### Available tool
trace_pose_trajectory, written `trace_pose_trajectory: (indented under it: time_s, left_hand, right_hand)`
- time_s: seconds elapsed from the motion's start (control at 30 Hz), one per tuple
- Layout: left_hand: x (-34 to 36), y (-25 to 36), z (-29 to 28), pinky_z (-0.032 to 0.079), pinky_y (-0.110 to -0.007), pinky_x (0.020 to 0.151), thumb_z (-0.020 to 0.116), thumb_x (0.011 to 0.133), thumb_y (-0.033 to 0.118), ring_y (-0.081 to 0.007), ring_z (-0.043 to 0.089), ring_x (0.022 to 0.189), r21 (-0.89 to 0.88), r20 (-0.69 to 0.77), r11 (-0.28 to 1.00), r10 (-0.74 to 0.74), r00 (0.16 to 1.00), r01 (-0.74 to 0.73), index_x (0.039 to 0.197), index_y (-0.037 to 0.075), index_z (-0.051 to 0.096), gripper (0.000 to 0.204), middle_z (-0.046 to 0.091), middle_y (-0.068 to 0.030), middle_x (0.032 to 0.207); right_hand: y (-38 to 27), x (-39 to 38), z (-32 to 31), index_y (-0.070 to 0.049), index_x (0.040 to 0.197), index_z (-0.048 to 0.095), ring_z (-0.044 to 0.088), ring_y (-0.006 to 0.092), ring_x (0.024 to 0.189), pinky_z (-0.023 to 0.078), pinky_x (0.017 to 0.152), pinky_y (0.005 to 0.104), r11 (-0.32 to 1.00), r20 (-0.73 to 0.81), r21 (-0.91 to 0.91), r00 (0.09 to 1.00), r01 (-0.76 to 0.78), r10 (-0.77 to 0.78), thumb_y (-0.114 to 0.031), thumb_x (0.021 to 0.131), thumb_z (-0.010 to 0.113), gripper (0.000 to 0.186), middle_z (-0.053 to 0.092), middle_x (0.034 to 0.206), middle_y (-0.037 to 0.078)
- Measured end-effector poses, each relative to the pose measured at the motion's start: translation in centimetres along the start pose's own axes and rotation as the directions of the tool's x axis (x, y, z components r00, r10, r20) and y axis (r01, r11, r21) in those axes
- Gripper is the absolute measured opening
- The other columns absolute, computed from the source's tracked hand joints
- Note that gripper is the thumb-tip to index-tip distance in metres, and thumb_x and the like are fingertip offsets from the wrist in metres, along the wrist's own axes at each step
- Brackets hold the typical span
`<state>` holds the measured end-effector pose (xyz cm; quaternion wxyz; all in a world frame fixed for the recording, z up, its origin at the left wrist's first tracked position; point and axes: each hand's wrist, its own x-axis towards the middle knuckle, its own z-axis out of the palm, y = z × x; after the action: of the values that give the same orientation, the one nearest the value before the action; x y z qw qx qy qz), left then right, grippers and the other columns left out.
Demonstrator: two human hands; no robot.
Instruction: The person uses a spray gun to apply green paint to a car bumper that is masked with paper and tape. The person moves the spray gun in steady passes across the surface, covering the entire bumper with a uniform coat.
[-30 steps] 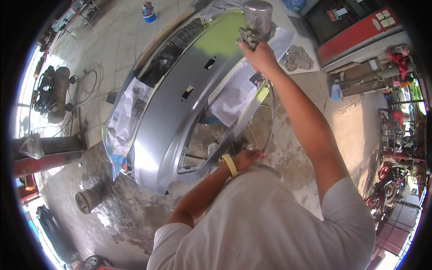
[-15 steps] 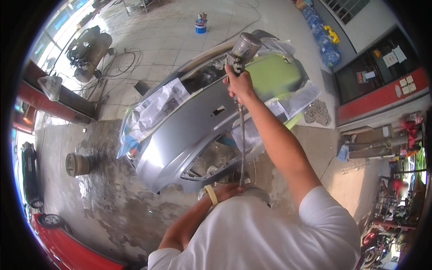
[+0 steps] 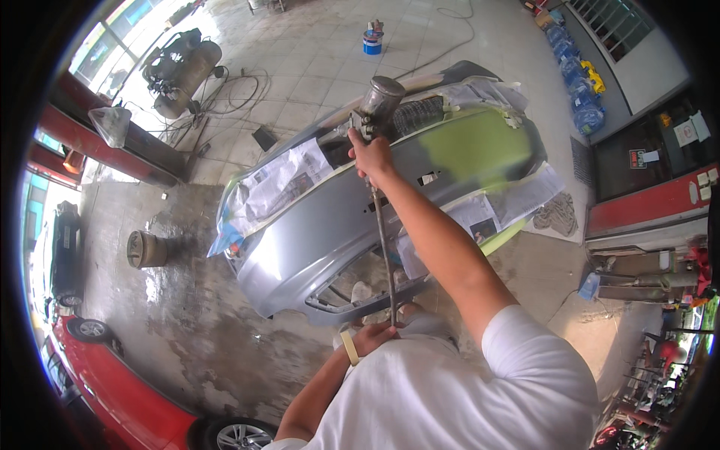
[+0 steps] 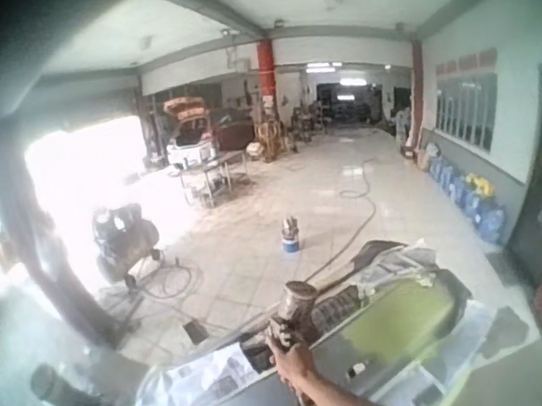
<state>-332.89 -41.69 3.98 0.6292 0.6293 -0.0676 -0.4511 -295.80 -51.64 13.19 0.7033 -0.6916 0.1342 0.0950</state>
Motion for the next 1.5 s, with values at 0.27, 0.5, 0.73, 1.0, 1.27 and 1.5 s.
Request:
trace_pose_trajectory:
  time_s: [0.27, 0.5, 0.73, 1.0, 1.27, 1.5]
  left_hand:
    - [3.4, 4.7, 0.8, 0.045, -0.035, 0.101, 0.045, 0.109, 0.045, -0.0204, 0.061, 0.110, -0.049, -0.011, 0.996, -0.077, 0.997, 0.077, 0.140, 0.007, 0.062, 0.052, 0.070, -0.0114, 0.114]
    - [7.2, 8.1, 3.5, 0.043, -0.035, 0.103, 0.044, 0.109, 0.044, -0.0193, 0.059, 0.111, -0.045, 0.017, 0.998, -0.035, 0.999, 0.036, 0.146, 0.009, 0.056, 0.052, 0.069, -0.0089, 0.115]
    - [9.9, 9.7, 3.5, 0.039, -0.033, 0.108, 0.045, 0.109, 0.043, -0.0179, 0.057, 0.116, -0.082, 0.076, 0.997, 0.001, 0.997, 0.005, 0.156, 0.006, 0.040, 0.060, 0.068, -0.0070, 0.118]
    - [12.2, 10.1, 5.2, 0.038, -0.034, 0.110, 0.045, 0.110, 0.036, -0.0175, 0.056, 0.120, -0.173, 0.014, 0.973, 0.157, 0.987, -0.153, 0.157, 0.004, 0.036, 0.057, 0.061, -0.0075, 0.130]
    - [11.2, 7.8, 4.9, 0.039, -0.033, 0.109, 0.046, 0.110, 0.037, -0.0178, 0.057, 0.116, -0.168, -0.021, 0.981, 0.098, 0.995, -0.100, 0.143, 0.003, 0.055, 0.048, 0.066, -0.0070, 0.123]
    - [7.4, 5.2, 4.3, 0.043, -0.035, 0.104, 0.048, 0.109, 0.039, -0.0188, 0.059, 0.113, -0.027, 0.070, 0.998, 0.057, 0.996, -0.055, 0.123, 0.005, 0.069, 0.042, 0.069, -0.0086, 0.116]
  right_hand:
    - [-2.4, 3.5, -4.9, -0.002, 0.101, 0.062, 0.045, 0.0125, 0.038, 0.036, 0.031, 0.0308, 0.998, -0.143, -0.050, 0.989, 0.024, -0.030, -0.038, 0.095, 0.071, 0.038, 0.058, 0.064, 0.004]
    - [-3.5, 5.9, -13.4, 0.000, 0.093, 0.065, 0.046, 0.0143, 0.037, 0.035, 0.031, 0.0319, 0.997, -0.246, -0.036, 0.966, 0.071, -0.078, -0.039, 0.097, 0.070, 0.040, 0.058, 0.064, 0.005]
    - [-5.0, 8.8, -19.4, -0.001, 0.098, 0.062, 0.046, 0.0155, 0.036, 0.032, 0.031, 0.0322, 0.995, -0.339, 0.068, 0.940, 0.073, -0.045, -0.040, 0.099, 0.067, 0.039, 0.058, 0.068, 0.007]
    - [-5.9, 11.5, -25.4, 0.002, 0.092, 0.059, 0.048, 0.0157, 0.037, 0.035, 0.031, 0.0330, 0.994, -0.490, 0.022, 0.867, 0.108, -0.084, -0.042, 0.099, 0.066, 0.045, 0.061, 0.070, 0.008]
    - [-6.6, 9.2, -22.9, 0.000, 0.095, 0.057, 0.046, 0.0146, 0.037, 0.034, 0.031, 0.0324, 0.991, -0.438, 0.004, 0.891, 0.135, -0.120, -0.041, 0.099, 0.066, 0.042, 0.059, 0.066, 0.006]
    - [-4.1, 4.6, -15.3, -0.003, 0.100, 0.060, 0.041, 0.0110, 0.037, 0.032, 0.033, 0.0302, 0.995, -0.187, -0.045, 0.977, 0.093, -0.100, -0.039, 0.100, 0.066, 0.036, 0.056, 0.069, 0.003]
